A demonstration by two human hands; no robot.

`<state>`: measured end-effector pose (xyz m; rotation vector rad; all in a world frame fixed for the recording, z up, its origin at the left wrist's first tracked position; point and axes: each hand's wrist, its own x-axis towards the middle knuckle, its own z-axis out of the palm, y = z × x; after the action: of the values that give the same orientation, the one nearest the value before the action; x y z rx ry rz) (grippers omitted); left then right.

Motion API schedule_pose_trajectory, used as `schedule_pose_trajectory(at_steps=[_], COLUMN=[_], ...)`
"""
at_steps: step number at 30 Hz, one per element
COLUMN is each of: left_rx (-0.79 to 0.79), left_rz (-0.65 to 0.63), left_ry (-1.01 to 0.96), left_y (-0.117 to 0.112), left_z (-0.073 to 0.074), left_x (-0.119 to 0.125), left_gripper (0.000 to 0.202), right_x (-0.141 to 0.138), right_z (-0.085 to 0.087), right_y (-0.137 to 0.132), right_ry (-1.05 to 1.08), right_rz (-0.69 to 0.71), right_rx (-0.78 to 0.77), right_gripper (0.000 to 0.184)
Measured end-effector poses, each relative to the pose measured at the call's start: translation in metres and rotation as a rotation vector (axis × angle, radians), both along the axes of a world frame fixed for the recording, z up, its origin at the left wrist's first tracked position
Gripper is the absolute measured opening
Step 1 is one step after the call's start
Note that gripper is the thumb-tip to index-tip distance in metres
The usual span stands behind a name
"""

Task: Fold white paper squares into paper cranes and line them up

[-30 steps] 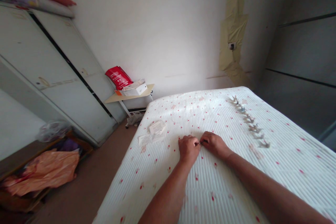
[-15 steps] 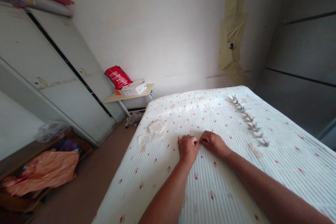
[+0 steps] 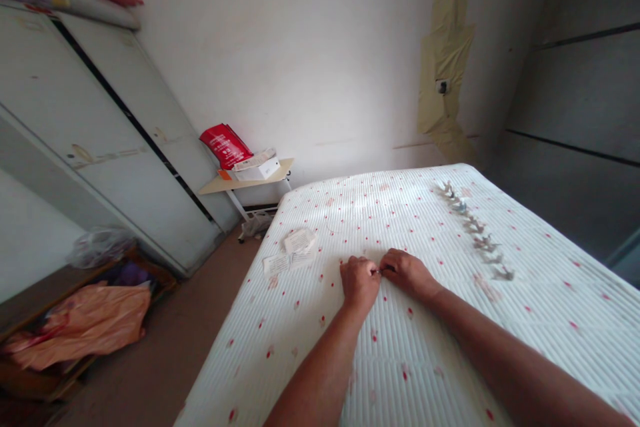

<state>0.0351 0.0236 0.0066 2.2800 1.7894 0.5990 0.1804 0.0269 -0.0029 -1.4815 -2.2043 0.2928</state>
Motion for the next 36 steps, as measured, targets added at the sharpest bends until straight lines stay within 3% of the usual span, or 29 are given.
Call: schedule_pose_trajectory(at_steps=[6,12,19,23,26,29,36], left_rx=[0.016,0.020,0.074,0.090,0.083,0.065,0.065], left_rz=[0.008,-0.011,0.014,0.019,0.015,0.001,-0.113], left_ry=[0.037,0.072,0.027,-0.016,-0.052,-0.080,-0.134], left_y=[-0.001,0.001,0.000,-0.001,-0.003,-0.004,0.002], left_z=[-0.001,-0.001,-0.005,-0.006,-0.004,-0.003,-0.007], left_x=[0.000,0.001,0.001,0.001,0.000,-0.002,-0.014], left_gripper=[0.012,0.012,0.009,0.008,0.007,0.009,0.036], right_x=[-0.006,-0.008,0.006,0.018,0.021,0.020,0.019], right_z=[0.006,0.007,-0.004,-0.006,-0.002,0.004,0.012], right_y=[-0.002,0.001,0.002,-0.003,-0.012,-0.023,-0.037], right_ry=[-0.129,-0.129,0.227,0.435,0.412,0.363,0.234], right_rz=[-0.045,-0.031,0.027,-0.073,-0.092,-0.006,0.067], right_rx=[-0.010,-0.033,-0.007,-0.007,0.024,0.057,0.095], right_gripper=[0.018,0.019,0.019,0.023,0.015,0.015,0.020])
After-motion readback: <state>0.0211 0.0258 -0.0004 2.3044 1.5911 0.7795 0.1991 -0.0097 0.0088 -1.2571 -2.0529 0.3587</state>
